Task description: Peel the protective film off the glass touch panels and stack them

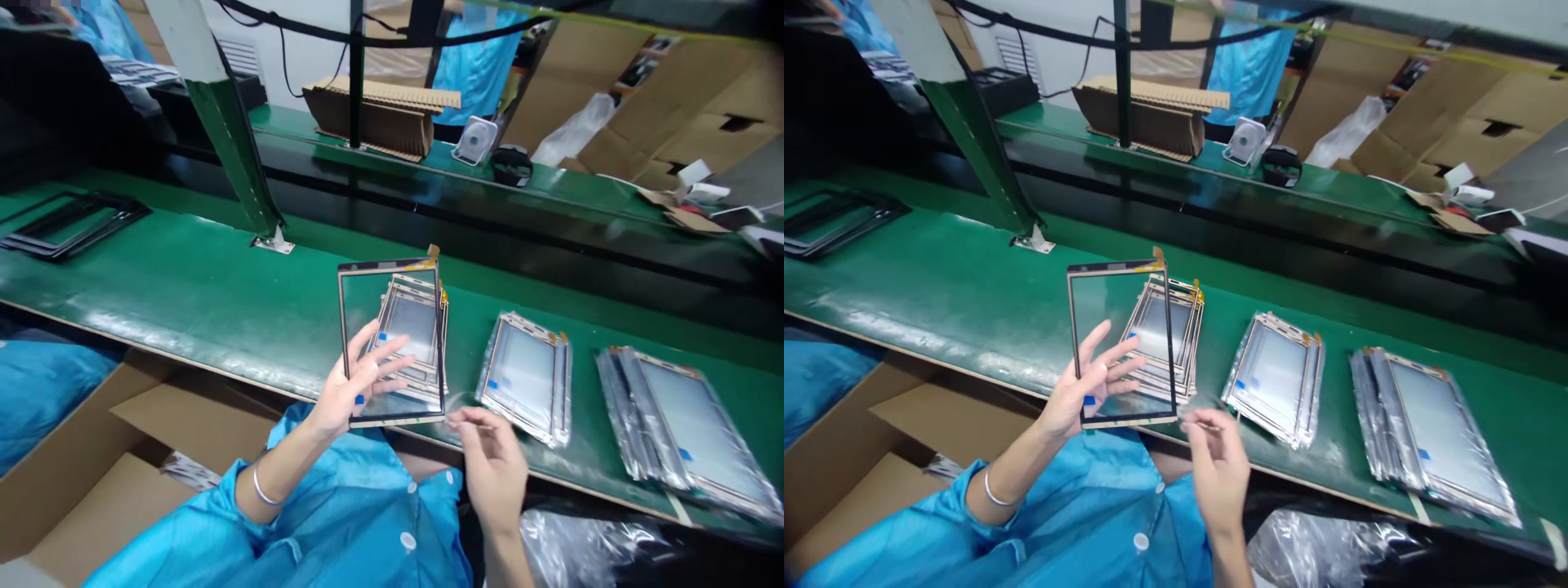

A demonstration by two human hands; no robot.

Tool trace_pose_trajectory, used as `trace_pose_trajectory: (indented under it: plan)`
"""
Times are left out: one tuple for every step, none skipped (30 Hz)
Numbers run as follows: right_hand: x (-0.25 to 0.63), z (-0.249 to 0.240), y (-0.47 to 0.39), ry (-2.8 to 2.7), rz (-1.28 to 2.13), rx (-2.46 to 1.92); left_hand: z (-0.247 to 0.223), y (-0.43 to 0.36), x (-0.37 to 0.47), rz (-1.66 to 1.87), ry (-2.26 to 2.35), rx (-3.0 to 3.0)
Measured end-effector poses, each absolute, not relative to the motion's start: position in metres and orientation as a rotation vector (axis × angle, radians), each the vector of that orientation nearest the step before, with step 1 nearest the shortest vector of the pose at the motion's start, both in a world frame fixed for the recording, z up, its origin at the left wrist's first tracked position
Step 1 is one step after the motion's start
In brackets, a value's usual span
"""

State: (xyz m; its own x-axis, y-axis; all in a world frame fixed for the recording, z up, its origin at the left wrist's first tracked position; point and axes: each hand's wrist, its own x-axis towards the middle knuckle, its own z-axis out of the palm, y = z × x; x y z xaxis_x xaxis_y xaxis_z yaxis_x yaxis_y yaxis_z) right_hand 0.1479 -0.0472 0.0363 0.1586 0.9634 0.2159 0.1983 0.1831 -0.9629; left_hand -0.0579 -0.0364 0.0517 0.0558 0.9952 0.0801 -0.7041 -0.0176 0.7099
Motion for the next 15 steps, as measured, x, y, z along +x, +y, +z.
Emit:
trace_pose_trajectory:
  plan:
    - [0.143, 0.03, -0.056, -1.276, 0.92, -1.281, 0.054, -0.038, -0.057, 1.469, 0.535, 0.713]
    - [0.14, 0.026, -0.06, -1.25, 0.96, -1.283, 0.056, -0.039, -0.055, 1.473, 0.532, 0.733]
    - [0.138, 0.026, -0.063, -1.233, 0.976, -1.276, 0.057, -0.04, -0.054, 1.473, 0.532, 0.751]
    - [0.137, 0.027, -0.063, -1.233, 0.978, -1.264, 0.059, -0.041, -0.053, 1.472, 0.533, 0.767]
    - [0.137, 0.03, -0.061, -1.248, 0.966, -1.25, 0.06, -0.042, -0.052, 1.471, 0.536, 0.781]
    - [0.139, 0.032, -0.06, -1.276, 0.953, -1.236, 0.061, -0.043, -0.051, 1.474, 0.538, 0.793]
    - [0.14, 0.034, -0.058, -1.311, 0.937, -1.226, 0.063, -0.044, -0.05, 1.479, 0.54, 0.804]
    - [0.142, 0.035, -0.057, -1.345, 0.919, -1.221, 0.064, -0.046, -0.049, 1.487, 0.54, 0.814]
    - [0.143, 0.035, -0.055, -1.378, 0.901, -1.22, 0.065, -0.048, -0.048, 1.494, 0.54, 0.824]
    - [0.144, 0.034, -0.054, -1.407, 0.884, -1.223, 0.065, -0.05, -0.046, 1.501, 0.54, 0.834]
    - [0.143, 0.033, -0.054, -1.435, 0.866, -1.231, 0.066, -0.053, -0.043, 1.509, 0.544, 0.846]
    - [0.142, 0.032, -0.053, -1.463, 0.835, -1.24, 0.066, -0.055, -0.04, 1.516, 0.555, 0.859]
    - [0.139, 0.031, -0.054, -1.49, 0.787, -1.249, 0.067, -0.058, -0.036, 1.525, 0.577, 0.872]
    - [0.137, 0.032, -0.055, -1.519, 0.731, -1.249, 0.067, -0.059, -0.032, 1.534, 0.614, 0.879]
    - [0.135, 0.034, -0.058, -1.549, 0.68, -1.241, 0.067, -0.06, -0.029, 1.547, 0.666, 0.877]
